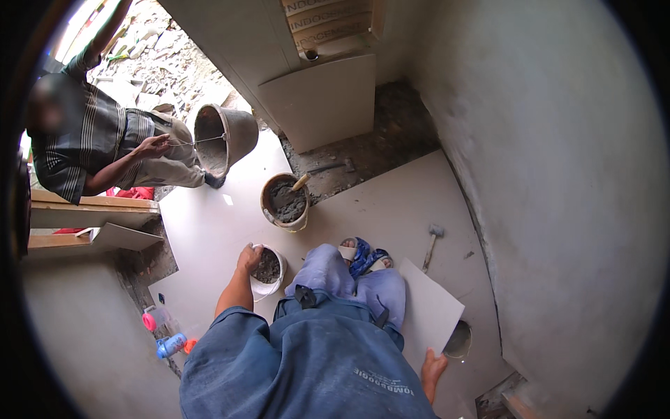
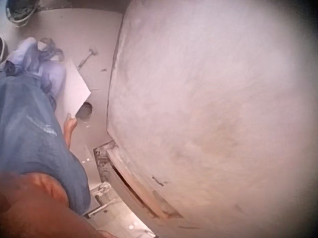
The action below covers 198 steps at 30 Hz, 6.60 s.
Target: The person cleans the floor with a cloth, spreads cement with a trowel, places a large white tile, and taps it with a rubber mallet. They remove a sock from their left foot and continue tapping the tile to secure it.
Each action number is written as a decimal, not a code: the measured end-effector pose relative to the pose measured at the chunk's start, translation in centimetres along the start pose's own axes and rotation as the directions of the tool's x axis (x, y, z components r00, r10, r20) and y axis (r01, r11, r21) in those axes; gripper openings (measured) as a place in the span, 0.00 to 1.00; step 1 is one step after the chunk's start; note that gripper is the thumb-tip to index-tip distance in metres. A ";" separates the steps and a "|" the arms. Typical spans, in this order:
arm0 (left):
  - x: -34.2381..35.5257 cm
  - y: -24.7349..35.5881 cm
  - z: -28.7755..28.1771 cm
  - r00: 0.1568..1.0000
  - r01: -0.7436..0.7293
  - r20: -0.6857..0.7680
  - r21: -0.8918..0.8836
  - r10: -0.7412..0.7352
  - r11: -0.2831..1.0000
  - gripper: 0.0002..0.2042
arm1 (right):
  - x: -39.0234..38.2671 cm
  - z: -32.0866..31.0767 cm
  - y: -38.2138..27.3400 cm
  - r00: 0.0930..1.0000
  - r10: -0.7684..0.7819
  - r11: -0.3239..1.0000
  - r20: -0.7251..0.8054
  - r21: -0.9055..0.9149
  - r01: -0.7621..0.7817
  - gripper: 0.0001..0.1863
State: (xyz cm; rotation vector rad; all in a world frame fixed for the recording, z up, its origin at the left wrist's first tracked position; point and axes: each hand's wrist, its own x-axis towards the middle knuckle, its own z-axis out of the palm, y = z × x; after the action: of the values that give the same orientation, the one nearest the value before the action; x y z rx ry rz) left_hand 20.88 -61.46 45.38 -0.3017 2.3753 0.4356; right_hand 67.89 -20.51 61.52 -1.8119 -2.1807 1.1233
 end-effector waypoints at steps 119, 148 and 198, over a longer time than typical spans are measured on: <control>8.2 31.8 87.1 0.529 -0.839 0.396 0.113 0.750 0.532 0.34 | 12.0 37.7 75.4 0.221 0.937 0.324 -0.271 0.435 -0.840 0.42; 6.2 24.1 89.5 0.328 -0.877 0.575 -0.108 0.750 0.468 0.30 | -1.2 42.4 78.8 0.207 0.905 0.225 -0.371 0.006 -0.974 0.25; 29.1 76.7 59.4 0.194 -0.924 0.053 -0.327 0.980 0.201 0.34 | 60.3 16.8 32.8 0.627 0.203 0.921 -0.752 0.364 0.138 0.23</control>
State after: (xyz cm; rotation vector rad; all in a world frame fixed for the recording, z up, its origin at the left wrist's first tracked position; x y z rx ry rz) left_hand 9.67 29.05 1.40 1.2529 1.9210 1.2464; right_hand 68.61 25.52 7.92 -1.6874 -1.2928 0.5160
